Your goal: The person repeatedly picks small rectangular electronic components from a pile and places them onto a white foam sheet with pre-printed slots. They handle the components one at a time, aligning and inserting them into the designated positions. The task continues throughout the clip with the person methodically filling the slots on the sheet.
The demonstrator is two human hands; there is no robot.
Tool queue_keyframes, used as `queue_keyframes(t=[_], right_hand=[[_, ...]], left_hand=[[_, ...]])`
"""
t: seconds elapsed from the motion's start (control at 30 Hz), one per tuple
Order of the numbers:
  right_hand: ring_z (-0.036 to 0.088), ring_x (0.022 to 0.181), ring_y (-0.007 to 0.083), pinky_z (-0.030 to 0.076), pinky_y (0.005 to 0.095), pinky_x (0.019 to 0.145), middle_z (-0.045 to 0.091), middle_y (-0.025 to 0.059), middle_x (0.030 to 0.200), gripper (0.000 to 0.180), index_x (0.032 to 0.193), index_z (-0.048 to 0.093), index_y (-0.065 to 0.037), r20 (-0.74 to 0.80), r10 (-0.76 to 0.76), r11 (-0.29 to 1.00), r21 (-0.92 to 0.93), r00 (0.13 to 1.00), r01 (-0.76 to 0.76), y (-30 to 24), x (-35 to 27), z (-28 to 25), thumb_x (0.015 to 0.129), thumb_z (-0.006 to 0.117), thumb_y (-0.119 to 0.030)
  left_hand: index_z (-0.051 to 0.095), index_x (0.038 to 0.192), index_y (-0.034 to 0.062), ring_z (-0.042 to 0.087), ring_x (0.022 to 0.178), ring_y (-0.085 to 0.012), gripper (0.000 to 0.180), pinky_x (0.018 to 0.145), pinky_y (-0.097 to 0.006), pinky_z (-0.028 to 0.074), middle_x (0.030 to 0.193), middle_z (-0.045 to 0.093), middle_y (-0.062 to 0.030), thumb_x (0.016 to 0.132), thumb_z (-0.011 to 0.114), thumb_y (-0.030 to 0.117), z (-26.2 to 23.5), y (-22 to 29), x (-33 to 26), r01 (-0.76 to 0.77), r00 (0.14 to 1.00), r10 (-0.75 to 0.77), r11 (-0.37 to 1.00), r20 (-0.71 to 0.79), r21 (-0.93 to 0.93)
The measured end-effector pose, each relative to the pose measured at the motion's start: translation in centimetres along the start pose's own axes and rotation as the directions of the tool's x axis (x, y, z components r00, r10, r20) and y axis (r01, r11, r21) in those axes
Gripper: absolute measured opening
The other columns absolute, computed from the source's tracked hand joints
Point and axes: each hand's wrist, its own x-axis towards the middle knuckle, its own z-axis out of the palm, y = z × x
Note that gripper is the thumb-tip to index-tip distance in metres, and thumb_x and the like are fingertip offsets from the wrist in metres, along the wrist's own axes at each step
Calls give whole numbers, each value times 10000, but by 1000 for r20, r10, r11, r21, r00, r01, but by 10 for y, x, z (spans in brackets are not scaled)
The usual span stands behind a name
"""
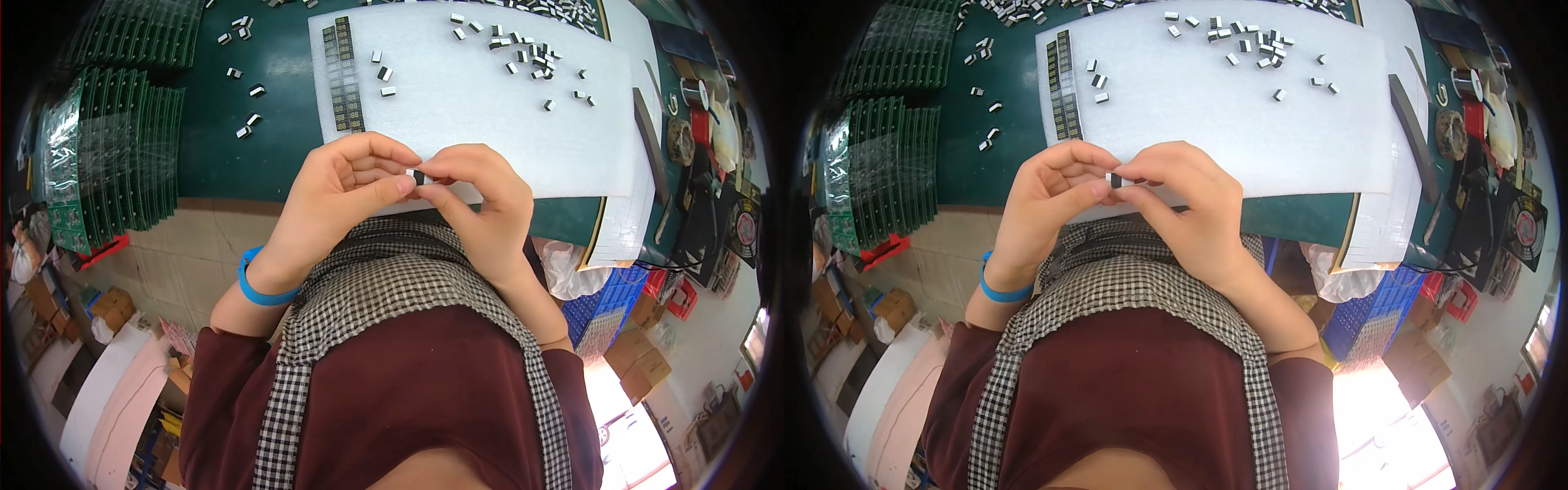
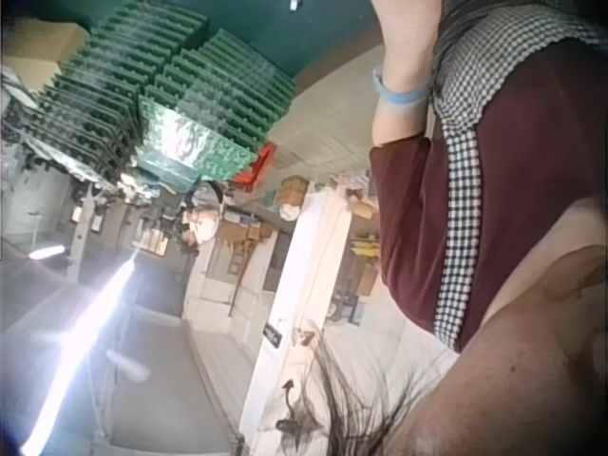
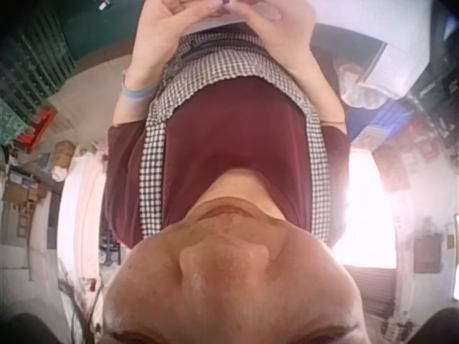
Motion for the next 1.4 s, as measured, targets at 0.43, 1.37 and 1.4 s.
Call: queue_keyframes(t=[0.43, 1.37, 1.4], right_hand=[[608, 847, 134, 522, 250, 762, 605, 64, 943, 209, 957, 666, -15, 64, 336, 908, 245, 940, -341, 10, 0, -10, 754, 684, 30], [647, 761, 172, 521, 254, 623, 653, 71, 866, 370, 1048, 639, -69, 22, -112, 987, -117, 993, 114, -12, 5, -3, 698, 690, 41], [650, 764, 170, 523, 252, 625, 654, 71, 869, 365, 1047, 638, -68, 22, -94, 988, -122, 995, 96, -13, 5, -4, 702, 691, 39]], left_hand=[[659, 1021, 65, 556, 964, -266, 308, 843, -357, 451, 1059, 585, -113, 729, 640, -30, -35, 14, 3, -26, 654, 751, -92, 87, 995], [623, 1032, -14, 662, 787, -139, 194, 758, -270, 552, 874, 666, -79, 868, 622, 89, -13, -10, 7, 145, 989, -134, 965, 63, -219], [624, 1026, -13, 661, 783, -137, 189, 755, -269, 552, 872, 665, -77, 867, 623, 89, -12, -10, 7, 143, 989, -134, 968, 56, -206]])
